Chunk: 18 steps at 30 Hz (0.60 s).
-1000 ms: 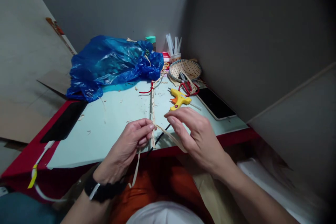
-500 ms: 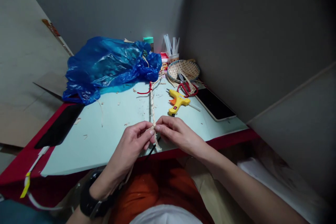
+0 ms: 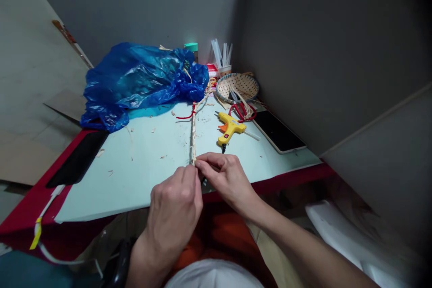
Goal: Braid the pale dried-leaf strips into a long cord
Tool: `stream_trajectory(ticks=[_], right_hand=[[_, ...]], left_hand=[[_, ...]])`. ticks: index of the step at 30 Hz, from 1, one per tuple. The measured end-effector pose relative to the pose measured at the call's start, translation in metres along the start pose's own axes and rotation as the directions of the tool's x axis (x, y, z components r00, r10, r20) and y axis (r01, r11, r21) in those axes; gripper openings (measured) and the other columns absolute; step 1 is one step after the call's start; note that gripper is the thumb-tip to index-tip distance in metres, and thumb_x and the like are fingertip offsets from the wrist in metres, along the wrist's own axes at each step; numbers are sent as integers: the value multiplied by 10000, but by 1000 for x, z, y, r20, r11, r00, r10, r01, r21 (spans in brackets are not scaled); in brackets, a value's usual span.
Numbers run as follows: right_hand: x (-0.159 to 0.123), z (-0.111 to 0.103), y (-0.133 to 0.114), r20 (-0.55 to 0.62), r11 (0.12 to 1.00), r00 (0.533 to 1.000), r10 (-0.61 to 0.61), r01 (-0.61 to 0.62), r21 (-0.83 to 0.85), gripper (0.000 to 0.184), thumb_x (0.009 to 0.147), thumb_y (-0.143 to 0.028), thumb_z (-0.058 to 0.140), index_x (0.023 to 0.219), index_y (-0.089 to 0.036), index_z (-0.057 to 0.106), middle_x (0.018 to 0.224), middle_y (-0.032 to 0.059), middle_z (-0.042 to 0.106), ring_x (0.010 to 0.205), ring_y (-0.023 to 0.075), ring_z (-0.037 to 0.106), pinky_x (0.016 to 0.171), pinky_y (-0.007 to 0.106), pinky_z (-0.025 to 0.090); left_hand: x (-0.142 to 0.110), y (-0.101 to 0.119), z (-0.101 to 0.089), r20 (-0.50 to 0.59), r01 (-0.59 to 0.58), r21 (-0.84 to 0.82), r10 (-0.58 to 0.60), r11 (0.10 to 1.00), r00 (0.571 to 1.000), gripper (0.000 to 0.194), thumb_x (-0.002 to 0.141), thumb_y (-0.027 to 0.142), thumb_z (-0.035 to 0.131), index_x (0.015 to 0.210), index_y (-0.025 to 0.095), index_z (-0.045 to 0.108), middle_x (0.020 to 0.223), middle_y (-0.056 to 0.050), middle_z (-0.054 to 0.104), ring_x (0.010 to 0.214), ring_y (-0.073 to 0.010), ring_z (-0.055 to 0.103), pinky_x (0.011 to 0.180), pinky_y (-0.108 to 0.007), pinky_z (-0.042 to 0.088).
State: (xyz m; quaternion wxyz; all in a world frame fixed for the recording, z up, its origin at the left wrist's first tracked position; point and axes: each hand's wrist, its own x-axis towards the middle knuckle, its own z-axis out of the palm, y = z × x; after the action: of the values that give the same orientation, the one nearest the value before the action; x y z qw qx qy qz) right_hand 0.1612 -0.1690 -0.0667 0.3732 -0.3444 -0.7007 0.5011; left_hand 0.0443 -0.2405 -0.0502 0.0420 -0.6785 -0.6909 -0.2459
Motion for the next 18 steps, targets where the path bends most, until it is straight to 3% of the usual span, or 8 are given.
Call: stream_trajectory(ticks=[8, 12, 14, 16, 17, 18], right_hand=[[8, -7, 6, 187, 957, 978, 91, -138, 254, 204, 843, -293, 586, 784, -121, 679, 710, 10, 610, 661, 114, 519, 631, 225, 408], [8, -11, 3, 189, 946, 970, 151, -198, 258, 202, 806, -305, 644, 834, -109, 685, 705, 2, 608, 634, 99, 504, 599, 214, 391], [8, -13, 0, 197, 925, 966, 169, -225, 307, 227, 807, -331, 650, 854, -112, 682, 709, 7, 627, 629, 98, 517, 602, 214, 403], [7, -14, -1, 223, 904, 959, 174, -245, 350, 248, 818, -353, 644, 865, -113, 681, 742, 24, 654, 635, 96, 527, 612, 213, 411], [6, -15, -2, 236, 895, 955, 180, -258, 363, 255, 825, -360, 639, 872, -113, 683, 760, 32, 662, 636, 93, 527, 614, 212, 410], [6, -15, -3, 242, 890, 953, 185, -267, 370, 259, 828, -365, 637, 874, -114, 686, 765, 34, 664, 629, 88, 520, 610, 210, 404]], left_hand=[[-12, 15, 19, -1, -160, 158, 162, 974, 987, 269, 841, 42, 431, 960, 140, 652, 783, -108, 644, 686, -230, 589, 608, -324, 362], [-15, 9, 6, 0, -142, -5, 142, 990, 990, 167, 869, 180, 513, 947, 196, 660, 800, -89, 663, 715, -230, 605, 645, -324, 395], [-10, 0, -6, -29, -102, -165, 99, 981, 995, 156, 853, 285, 578, 978, 230, 653, 852, -72, 679, 760, -226, 610, 700, -322, 417], [0, -12, -16, -84, 57, -322, -88, 945, 993, 139, 880, 290, 541, 938, 230, 652, 919, -70, 679, 856, -227, 609, 782, -325, 419], [7, -17, -18, -34, 170, -412, -201, 895, 979, 150, 880, 313, 544, 921, 219, 653, 959, -73, 674, 890, -229, 606, 812, -329, 416], [14, -22, -18, 105, 285, -528, -271, 800, 957, 171, 865, 338, 568, 941, 214, 657, 982, -67, 671, 882, -220, 607, 803, -322, 424]])
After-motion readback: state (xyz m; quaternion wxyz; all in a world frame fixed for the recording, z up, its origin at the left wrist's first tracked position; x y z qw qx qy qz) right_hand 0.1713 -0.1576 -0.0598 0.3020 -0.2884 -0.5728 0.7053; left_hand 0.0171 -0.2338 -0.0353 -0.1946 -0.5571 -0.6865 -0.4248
